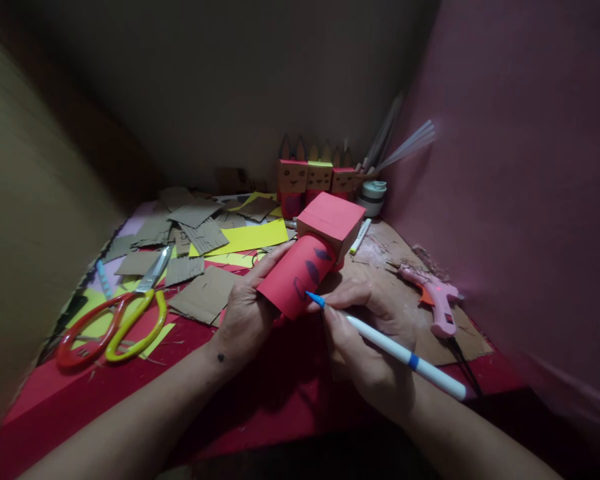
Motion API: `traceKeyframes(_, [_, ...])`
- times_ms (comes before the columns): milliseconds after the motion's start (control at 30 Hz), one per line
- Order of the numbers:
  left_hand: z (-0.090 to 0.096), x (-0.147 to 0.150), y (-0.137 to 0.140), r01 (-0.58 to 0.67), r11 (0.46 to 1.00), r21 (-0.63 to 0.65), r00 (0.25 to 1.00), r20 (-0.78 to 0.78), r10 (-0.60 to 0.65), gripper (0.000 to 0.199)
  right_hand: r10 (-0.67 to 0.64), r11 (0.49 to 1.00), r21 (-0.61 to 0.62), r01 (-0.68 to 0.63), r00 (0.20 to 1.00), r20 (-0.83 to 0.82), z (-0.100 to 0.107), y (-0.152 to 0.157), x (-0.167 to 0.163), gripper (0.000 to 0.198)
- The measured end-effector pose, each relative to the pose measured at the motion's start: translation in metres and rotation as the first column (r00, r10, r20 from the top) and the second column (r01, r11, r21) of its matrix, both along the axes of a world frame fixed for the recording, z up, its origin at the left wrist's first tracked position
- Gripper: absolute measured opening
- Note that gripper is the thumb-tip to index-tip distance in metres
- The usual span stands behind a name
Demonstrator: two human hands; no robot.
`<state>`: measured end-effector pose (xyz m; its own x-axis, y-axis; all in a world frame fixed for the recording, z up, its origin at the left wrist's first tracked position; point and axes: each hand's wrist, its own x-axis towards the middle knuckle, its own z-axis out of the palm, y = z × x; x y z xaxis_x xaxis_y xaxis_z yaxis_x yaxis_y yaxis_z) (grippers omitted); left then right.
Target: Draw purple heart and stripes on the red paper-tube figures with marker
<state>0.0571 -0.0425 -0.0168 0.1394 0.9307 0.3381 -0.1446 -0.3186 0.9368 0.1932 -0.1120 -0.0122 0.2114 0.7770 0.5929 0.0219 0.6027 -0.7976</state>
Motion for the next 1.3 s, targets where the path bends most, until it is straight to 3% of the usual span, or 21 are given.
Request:
traceKeyframes(367, [-0.0021,0.0020,0.0028,0.030,0.999,-0.010,0.995,0.097,-0.029,0.057,-0.010,1.000,0.004,0.009,1.000,0.021,-0.0031,0.0019,0.0008,0.018])
traceKeyframes(600, [-0.0049,-0.0013,0.0028,0.067,0.996,0.059,0.997,0.036,-0.069,0.066,0.013,1.000,0.008,-0.013,1.000,0.012,-0.0035,-0.0002,0.0000,0.018])
traceKeyframes(1000, [-0.0020,0.0043,-0.0024,0.020,1.000,-0.002,0.996,0.088,-0.020,0.046,0.012,0.997,0.073,-0.013,1.000,0.014,-0.0072,0.0019,0.0000,0.020])
traceKeyframes(1167, [-0.0016,0.0014,-0.0018,0.010,0.999,0.046,1.000,0.015,-0.011,0.056,-0.001,0.997,0.073,0.000,1.000,0.014,-0.0066,0.0015,0.0000,0.020])
traceKeyframes(1300, [-0.0034,-0.0016,-0.0024,0.004,0.998,0.064,0.999,-0.049,-0.001,0.048,-0.044,0.995,0.094,0.039,0.998,0.048,-0.0036,0.0016,0.0000,0.020])
